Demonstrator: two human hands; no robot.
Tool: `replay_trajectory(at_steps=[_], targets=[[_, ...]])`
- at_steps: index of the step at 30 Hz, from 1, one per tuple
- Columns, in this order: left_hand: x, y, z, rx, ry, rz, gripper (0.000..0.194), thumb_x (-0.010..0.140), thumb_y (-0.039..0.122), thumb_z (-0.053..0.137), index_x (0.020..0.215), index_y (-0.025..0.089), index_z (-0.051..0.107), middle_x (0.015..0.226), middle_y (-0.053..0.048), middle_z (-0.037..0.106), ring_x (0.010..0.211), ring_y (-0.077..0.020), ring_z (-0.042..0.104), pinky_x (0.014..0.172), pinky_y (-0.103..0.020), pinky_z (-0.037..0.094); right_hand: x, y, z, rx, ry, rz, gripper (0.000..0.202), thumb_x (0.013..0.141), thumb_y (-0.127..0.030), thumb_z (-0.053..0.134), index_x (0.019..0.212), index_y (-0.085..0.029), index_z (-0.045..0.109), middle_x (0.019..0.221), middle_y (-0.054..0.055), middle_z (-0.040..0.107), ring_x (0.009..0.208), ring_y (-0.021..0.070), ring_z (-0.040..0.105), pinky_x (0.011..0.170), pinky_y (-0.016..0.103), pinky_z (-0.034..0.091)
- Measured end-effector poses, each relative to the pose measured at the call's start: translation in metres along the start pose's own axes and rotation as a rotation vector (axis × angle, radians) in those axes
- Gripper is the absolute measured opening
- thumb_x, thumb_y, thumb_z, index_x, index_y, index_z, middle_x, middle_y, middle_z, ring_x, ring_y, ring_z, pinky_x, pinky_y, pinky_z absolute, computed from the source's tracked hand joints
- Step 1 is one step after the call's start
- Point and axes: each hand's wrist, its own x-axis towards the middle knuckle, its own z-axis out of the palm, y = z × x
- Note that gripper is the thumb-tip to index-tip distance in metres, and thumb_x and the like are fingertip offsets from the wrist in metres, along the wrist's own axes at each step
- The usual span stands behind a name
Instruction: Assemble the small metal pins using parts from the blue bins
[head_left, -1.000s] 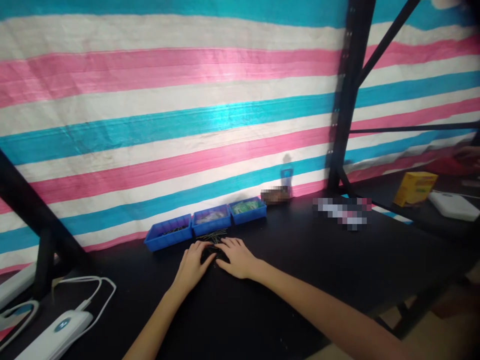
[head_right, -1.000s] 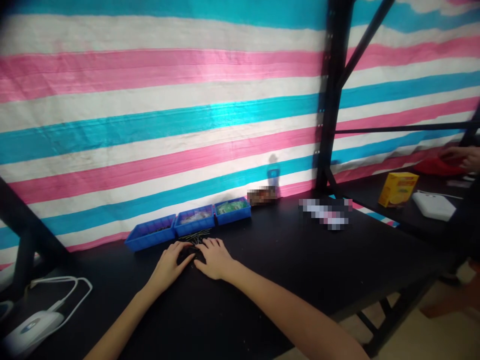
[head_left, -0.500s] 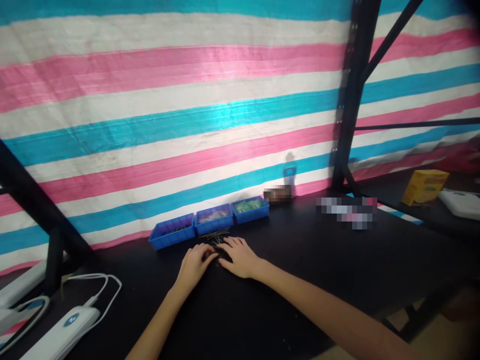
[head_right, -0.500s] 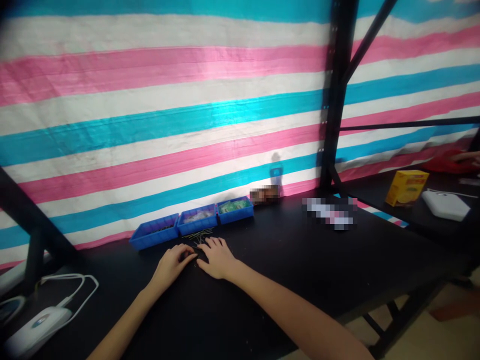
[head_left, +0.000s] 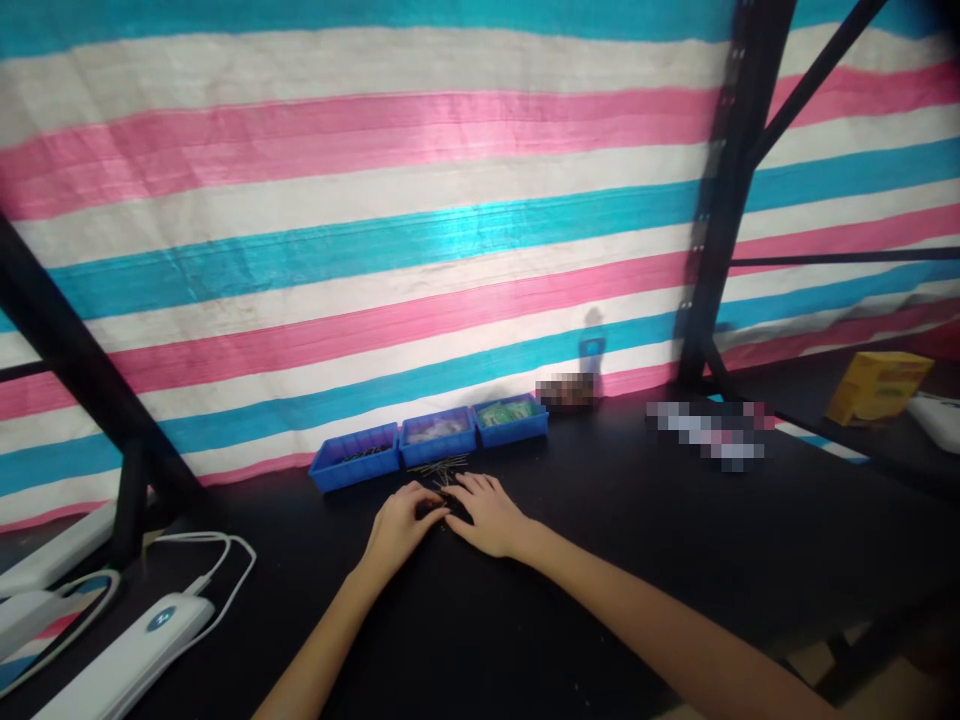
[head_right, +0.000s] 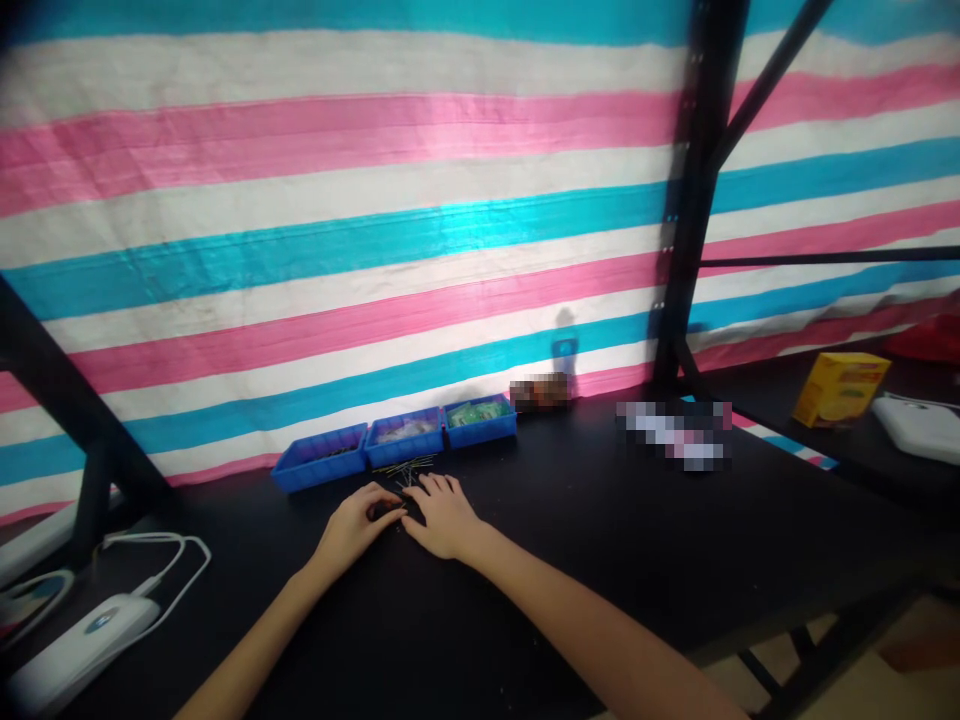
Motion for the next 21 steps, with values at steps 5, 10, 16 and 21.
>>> replay_trajectory(at_steps=[5, 10, 16, 21], targets=[[0.000, 0.003, -0.003, 0.035, -0.003, -0.017, 0.025, 0.078, 0.043, 0.048, 0.077, 0.024, 0.064, 0.081, -0.001, 0.060, 0.071, -0.0159, 0.056, 0.060, -0.025, 0.039, 0.000, 0.000, -0.001, 0.002, -0.001, 0.001, 0.046, 0.086, -0.043, 0.036, 0.125, -0.020, 0.043, 0.133, 0.010, 0.040, 0.122, 0.0226, 0.032, 0.099, 0.039, 0.023], [-0.001, 0.004, -0.003, -0.022, 0.064, -0.039, 0.028, 0.078, 0.045, 0.048, 0.076, 0.022, 0.064, 0.075, 0.000, 0.060, 0.061, -0.0132, 0.052, 0.056, -0.024, 0.038, 0.000, 0.000, 0.000, -0.003, 0.005, -0.008, 0.047, 0.086, -0.043, 0.036, 0.126, -0.019, 0.042, 0.132, 0.011, 0.040, 0.121, 0.0231, 0.033, 0.099, 0.040, 0.023], [0.000, 0.003, 0.003, -0.189, 0.139, -0.070, 0.028, 0.076, 0.043, 0.052, 0.077, 0.019, 0.066, 0.068, 0.000, 0.061, 0.058, -0.0125, 0.049, 0.056, -0.023, 0.039, 0.001, -0.001, -0.001, -0.008, 0.017, -0.016, 0.045, 0.085, -0.041, 0.040, 0.123, -0.017, 0.043, 0.127, 0.011, 0.045, 0.116, 0.0233, 0.037, 0.096, 0.039, 0.025], [0.001, 0.007, 0.006, -0.299, 0.120, -0.113, 0.028, 0.073, 0.043, 0.055, 0.077, 0.018, 0.068, 0.071, -0.003, 0.066, 0.062, -0.0149, 0.055, 0.059, -0.025, 0.041, 0.002, -0.007, -0.005, 0.025, 0.087, -0.023, 0.031, 0.079, -0.038, 0.051, 0.102, -0.019, 0.055, 0.100, 0.006, 0.058, 0.094, 0.0196, 0.049, 0.081, 0.033, 0.034]])
